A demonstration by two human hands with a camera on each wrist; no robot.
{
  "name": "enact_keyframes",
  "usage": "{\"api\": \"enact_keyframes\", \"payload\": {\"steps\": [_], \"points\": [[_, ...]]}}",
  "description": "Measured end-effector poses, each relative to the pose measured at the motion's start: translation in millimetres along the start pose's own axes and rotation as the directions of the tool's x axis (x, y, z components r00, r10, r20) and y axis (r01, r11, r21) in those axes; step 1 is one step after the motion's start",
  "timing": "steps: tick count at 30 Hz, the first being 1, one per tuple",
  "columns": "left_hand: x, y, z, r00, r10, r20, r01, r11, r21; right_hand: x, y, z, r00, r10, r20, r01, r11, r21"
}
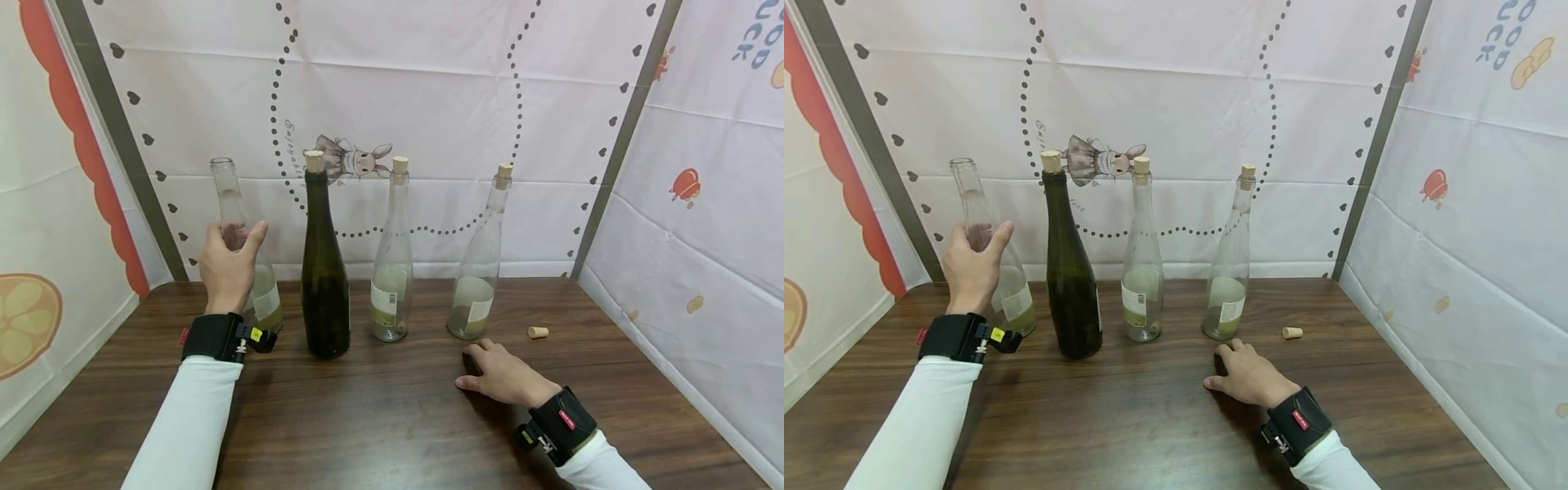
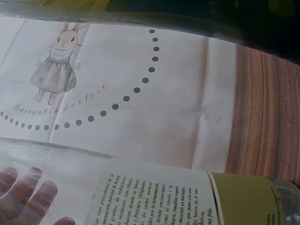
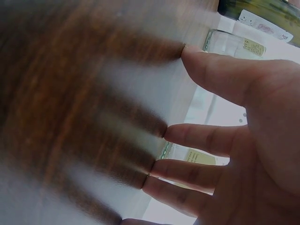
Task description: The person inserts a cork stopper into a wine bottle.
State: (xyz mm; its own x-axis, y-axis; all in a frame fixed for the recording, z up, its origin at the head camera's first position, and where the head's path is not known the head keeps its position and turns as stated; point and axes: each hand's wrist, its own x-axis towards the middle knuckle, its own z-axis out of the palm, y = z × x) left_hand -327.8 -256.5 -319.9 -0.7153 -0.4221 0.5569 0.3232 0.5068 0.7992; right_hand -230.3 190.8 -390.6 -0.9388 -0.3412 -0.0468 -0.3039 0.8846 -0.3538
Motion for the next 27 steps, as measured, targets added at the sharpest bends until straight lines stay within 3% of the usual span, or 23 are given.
{"api": "enact_keyframes", "payload": {"steps": [15, 27], "points": [[0.2, 4.0, -2.8, 1.0, 0.023, -0.01, -0.023, 0.999, 0.034, 1, 1, 2, 1.0, -0.006, 0.001, 0.006, 1.0, -0.012], [-0.2, 31.4, -14.6, 0.998, 0.046, -0.048, -0.047, 0.999, -0.007, 0, 0, 1, 1.0, -0.003, -0.003, 0.003, 1.0, -0.013]]}}
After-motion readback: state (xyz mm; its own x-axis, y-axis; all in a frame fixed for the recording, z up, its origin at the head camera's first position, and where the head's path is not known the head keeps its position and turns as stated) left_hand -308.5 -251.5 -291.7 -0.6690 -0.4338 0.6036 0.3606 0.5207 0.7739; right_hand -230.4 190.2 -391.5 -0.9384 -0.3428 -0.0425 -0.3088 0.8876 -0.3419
